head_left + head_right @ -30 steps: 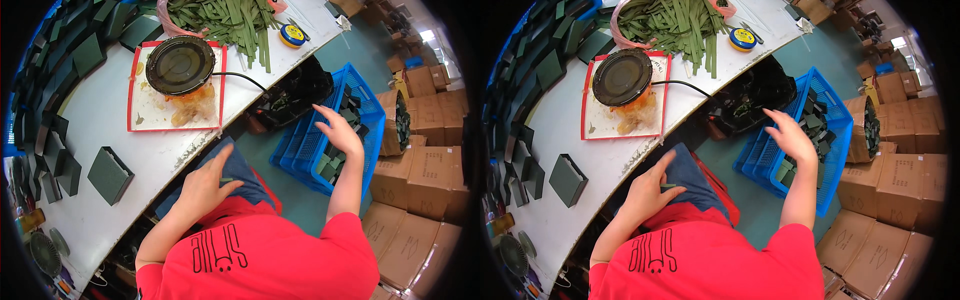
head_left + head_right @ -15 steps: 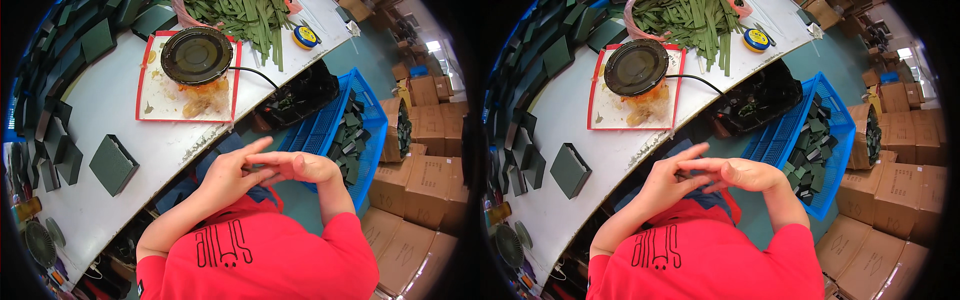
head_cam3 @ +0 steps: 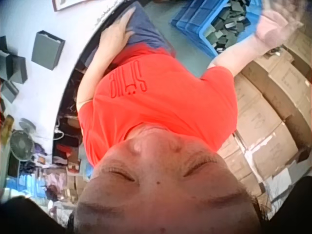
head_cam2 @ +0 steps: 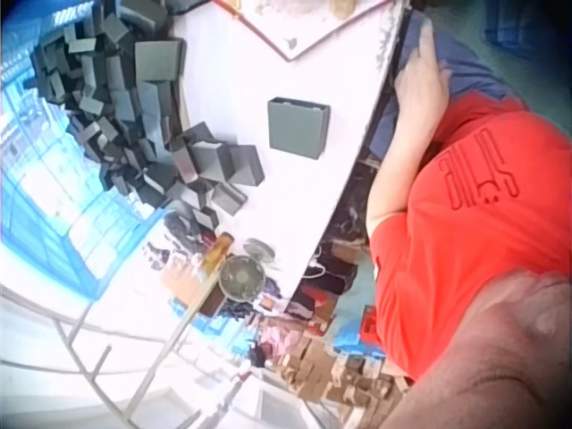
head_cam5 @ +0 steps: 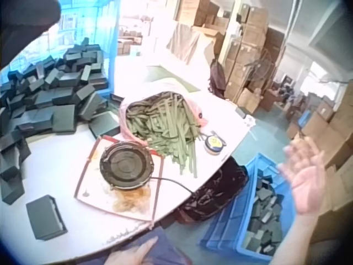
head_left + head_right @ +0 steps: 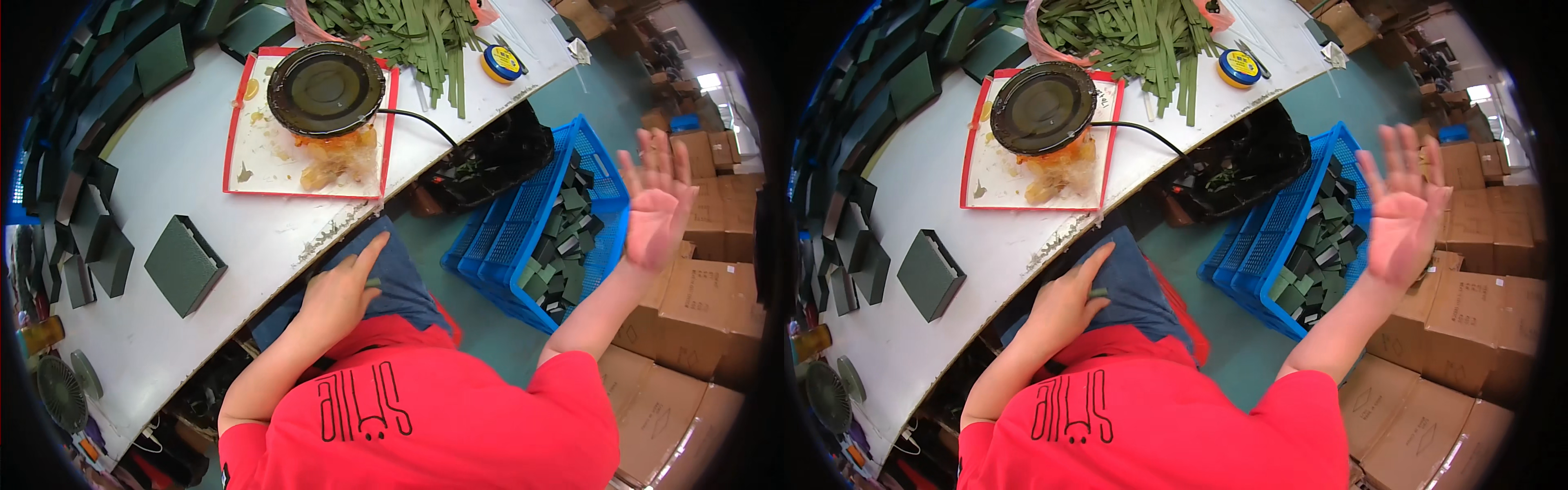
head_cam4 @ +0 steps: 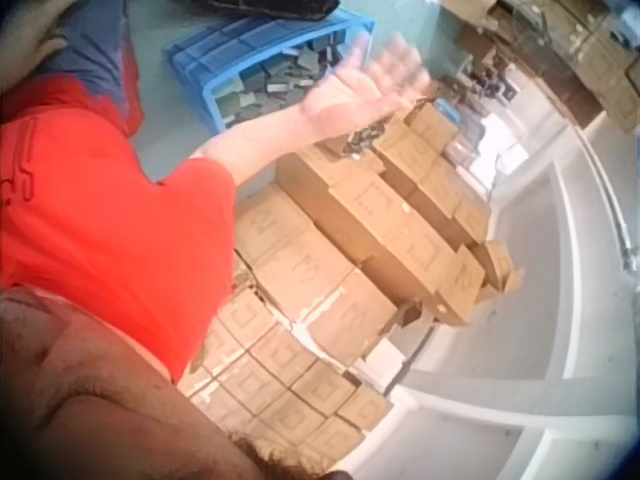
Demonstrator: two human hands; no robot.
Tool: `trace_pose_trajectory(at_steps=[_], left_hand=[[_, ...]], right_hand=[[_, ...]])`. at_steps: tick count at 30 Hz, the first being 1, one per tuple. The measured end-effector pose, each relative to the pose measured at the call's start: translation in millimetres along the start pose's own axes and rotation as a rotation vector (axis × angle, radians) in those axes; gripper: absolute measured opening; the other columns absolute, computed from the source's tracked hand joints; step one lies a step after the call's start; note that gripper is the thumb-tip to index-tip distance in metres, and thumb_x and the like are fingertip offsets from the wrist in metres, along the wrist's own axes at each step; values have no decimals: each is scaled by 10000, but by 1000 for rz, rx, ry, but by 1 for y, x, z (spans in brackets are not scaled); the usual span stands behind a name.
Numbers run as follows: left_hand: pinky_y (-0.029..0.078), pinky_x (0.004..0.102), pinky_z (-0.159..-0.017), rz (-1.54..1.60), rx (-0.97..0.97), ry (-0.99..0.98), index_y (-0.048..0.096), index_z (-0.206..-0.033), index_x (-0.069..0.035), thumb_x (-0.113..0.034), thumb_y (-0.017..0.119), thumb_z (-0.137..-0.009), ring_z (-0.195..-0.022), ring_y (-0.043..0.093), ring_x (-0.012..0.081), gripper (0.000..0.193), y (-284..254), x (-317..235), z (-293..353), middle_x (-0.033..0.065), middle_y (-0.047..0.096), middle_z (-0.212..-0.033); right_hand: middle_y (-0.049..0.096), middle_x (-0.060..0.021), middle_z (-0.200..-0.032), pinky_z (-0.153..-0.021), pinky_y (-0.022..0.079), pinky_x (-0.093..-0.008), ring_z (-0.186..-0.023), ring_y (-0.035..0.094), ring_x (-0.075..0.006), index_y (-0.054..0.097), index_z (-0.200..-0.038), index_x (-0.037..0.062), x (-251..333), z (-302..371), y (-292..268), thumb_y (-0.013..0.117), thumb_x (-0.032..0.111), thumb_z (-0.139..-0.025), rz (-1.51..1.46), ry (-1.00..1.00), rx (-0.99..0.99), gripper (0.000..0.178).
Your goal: The person attaches green fabric straps to small dark green boxes. They pick up a box, thread a strap through a slot, and secure it by hand. The process is repeated for multiple boxes on a white workbench in a warehouse setting.
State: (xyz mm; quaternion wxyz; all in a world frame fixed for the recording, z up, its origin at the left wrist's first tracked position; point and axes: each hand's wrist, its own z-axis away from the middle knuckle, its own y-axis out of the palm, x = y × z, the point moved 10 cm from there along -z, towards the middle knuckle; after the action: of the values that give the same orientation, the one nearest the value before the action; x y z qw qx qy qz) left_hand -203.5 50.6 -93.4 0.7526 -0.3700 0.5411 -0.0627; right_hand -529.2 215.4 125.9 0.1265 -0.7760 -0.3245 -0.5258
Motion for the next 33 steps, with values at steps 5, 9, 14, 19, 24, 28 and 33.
trace_pose_trajectory(at_steps=[5, 9, 14, 19, 24, 28, 33], left_hand=[[481, 291, -630, 249, -71, 188, 645, -1280, -102, -72, 782, -825, -677, 571, 186, 476, -17, -29, -4, 70, 575, -827], [440, 224, -672, 1032, 104, -106, 475, -1477, -99, 26, 756, -818, -732, 496, 57, 728, -23, -27, 3, 13, 559, -960], [381, 190, -669, 1494, 125, -112, 352, -1533, -57, -57, 647, -938, -766, 474, 40, 664, -36, -21, 10, 10, 550, -1022], [353, 219, -625, 1532, 35, -74, 586, -1291, 11, -226, 403, -1096, -677, 426, 70, 357, -46, -13, 17, 26, 578, -971], [411, 232, -755, 973, -249, -8, 667, -1173, 9, -230, 437, -1090, -843, 519, 87, 342, -74, -6, 26, 55, 602, -1099], [402, 291, -989, 780, -358, 147, 680, -1237, -25, -210, 455, -1074, -1141, 528, 163, 333, -95, -11, 31, 109, 532, -1314], [340, 398, -1102, 709, -304, 139, 637, -1354, -95, -251, 461, -1056, -1362, 394, 266, 379, -100, -14, 32, 140, 401, -1497]], right_hand=[[699, -157, -992, -701, 579, -315, -834, 695, -191, 647, -1152, -25, -73, 81, 111, 618, 214, -1018, -24, 356, 530, 275], [677, -60, -811, -654, 534, -239, -702, 641, -101, 629, -1143, 0, -117, 128, 147, 590, 74, -1019, -30, 578, 389, 150], [604, -128, -1246, -953, 519, -334, -1122, 616, -183, 471, -1357, -1, -143, 174, 202, 567, 129, -1040, -288, 685, 486, 356], [636, -116, -1200, -953, 508, -328, -1072, 618, -153, 545, -1261, -14, -153, 185, 231, 563, 109, -1043, -417, 738, 388, 252], [710, -93, -943, -703, 529, -229, -763, 645, -99, 621, -1132, -16, -144, 170, 231, 608, 69, -1012, -274, 587, 394, 147], [651, -52, -753, -522, 427, -192, -546, 536, -62, 618, -1033, -7, -151, 174, 227, 580, 116, -1037, -505, 609, 421, 128], [657, -46, -1027, -550, 423, -189, -672, 538, -49, 562, -1201, -8, -141, 171, 243, 564, 39, -1015, -147, 522, 480, 192]])
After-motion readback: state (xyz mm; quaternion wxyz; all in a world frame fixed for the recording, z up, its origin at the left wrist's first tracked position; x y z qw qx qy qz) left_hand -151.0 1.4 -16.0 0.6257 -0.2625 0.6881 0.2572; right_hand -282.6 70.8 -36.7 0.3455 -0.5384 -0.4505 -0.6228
